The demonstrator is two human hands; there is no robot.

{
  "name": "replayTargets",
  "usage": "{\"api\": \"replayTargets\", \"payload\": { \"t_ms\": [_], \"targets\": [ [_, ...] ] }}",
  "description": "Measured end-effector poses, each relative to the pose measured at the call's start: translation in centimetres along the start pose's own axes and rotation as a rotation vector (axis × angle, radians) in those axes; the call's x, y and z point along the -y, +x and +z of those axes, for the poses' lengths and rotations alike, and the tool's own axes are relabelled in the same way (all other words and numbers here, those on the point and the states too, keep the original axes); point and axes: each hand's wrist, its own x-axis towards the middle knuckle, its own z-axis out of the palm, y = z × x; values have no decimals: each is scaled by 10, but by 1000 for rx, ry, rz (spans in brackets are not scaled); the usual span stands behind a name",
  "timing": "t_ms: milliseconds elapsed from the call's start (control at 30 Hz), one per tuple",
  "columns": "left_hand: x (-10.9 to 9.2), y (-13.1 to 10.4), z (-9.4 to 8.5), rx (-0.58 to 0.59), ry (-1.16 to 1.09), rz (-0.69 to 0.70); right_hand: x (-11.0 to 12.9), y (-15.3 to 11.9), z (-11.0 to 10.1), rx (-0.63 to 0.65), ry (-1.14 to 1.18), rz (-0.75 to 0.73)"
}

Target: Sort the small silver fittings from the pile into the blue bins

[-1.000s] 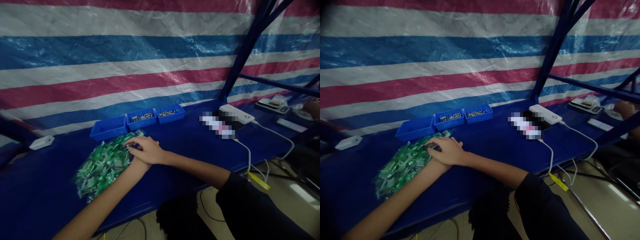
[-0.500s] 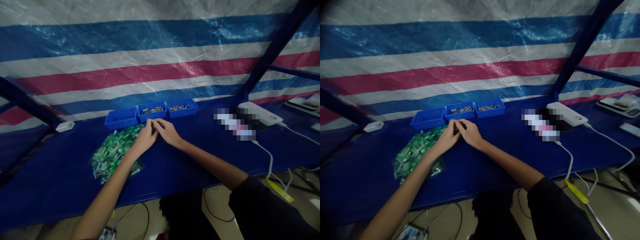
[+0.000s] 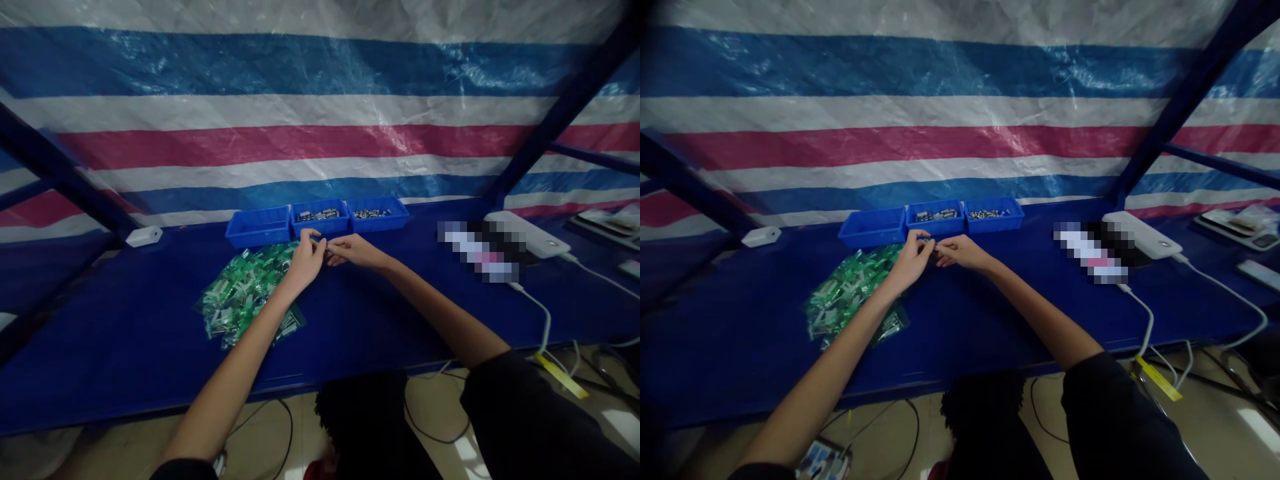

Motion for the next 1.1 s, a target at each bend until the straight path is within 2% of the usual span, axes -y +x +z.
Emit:
{"api": "replayTargets", "payload": {
  "t_ms": [100, 200, 233, 300, 400, 500, 567, 633, 733, 800, 867, 967, 1100],
  "targets": [
    [1, -2, -3, -70, 244, -17, 8, 7, -14, -20, -108, 99],
    [7, -5, -5, -121, 551, 37, 23, 24, -25, -153, -170, 46],
    [10, -6, -4, -101, 630, 56, 28, 30, -27, -197, -128, -2],
    [15, -7, -3, -33, 738, 93, 34, 41, -26, -194, -55, -104],
    [18, -7, -1, 45, 800, 138, 29, 45, -16, -193, -162, -223],
    [13, -6, -1, 77, 782, 152, 12, 32, -2, -167, -479, -372],
    [9, -7, -1, 58, 771, 156, 1, 20, 4, -177, -666, -423],
    [9, -8, 0, 30, 783, 153, -7, 9, 7, -230, -823, -365],
    [13, -8, 2, 47, 810, 149, -11, -1, 4, -334, -950, -171],
    [17, -7, 2, 66, 796, 143, -11, -3, 0, -360, -968, -82],
    [20, -4, 2, 58, 736, 127, -12, -4, -5, -323, -939, -58],
    [20, 0, 0, 4, 594, 112, -13, -4, -9, -258, -817, -85],
    [16, 3, -3, -7, 266, 158, -12, -3, -8, -318, -642, -212]
  ]
}}
